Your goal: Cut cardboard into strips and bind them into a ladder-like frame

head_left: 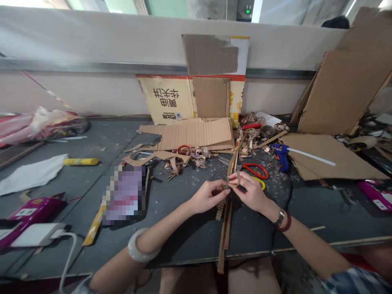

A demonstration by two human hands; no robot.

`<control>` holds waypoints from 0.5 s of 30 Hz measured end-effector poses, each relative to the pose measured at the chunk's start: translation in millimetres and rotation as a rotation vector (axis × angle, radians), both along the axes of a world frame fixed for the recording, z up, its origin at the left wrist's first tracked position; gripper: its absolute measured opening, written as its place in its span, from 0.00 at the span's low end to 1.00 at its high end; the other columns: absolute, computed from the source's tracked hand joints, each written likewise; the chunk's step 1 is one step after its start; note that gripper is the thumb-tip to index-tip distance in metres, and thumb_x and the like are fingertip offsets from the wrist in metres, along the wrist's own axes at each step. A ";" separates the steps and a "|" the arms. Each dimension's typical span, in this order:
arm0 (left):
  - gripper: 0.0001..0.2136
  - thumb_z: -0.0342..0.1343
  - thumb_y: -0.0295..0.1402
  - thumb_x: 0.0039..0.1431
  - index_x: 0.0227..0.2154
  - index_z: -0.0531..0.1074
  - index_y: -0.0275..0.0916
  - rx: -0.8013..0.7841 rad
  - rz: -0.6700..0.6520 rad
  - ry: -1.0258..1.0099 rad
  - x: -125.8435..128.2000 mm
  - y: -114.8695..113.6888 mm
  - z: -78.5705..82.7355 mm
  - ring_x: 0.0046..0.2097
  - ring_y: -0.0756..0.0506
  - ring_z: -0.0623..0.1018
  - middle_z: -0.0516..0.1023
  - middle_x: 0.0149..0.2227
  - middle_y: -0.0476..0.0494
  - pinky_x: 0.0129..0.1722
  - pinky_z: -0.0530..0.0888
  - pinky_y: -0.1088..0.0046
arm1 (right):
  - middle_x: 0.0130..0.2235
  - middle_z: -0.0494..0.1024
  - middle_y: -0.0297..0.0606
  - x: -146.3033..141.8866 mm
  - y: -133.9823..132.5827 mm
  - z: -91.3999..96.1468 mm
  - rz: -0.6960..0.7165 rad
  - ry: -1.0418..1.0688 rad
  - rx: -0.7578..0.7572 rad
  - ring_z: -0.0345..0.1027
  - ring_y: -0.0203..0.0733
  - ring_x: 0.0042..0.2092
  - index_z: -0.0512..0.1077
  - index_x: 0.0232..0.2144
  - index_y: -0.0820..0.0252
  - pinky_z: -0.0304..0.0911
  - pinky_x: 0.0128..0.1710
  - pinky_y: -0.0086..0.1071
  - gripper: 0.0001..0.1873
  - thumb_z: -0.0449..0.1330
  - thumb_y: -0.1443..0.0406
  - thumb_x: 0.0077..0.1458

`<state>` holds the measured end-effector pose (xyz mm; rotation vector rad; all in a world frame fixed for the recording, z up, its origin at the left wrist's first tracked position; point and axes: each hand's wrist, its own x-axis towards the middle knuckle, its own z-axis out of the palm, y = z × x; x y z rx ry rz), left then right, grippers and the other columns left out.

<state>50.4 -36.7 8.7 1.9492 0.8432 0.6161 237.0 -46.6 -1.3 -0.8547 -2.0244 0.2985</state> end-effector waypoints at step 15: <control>0.15 0.44 0.39 0.60 0.31 0.70 0.33 0.026 0.017 -0.011 0.1 0.9 1.2 0.26 0.51 0.68 0.71 0.24 0.48 0.25 0.66 0.79 | 0.40 0.73 0.41 0.5 0.1 -3.2 -0.003 -0.040 0.031 0.69 0.39 0.43 0.68 0.35 0.57 0.67 0.43 0.34 0.07 0.53 0.71 0.54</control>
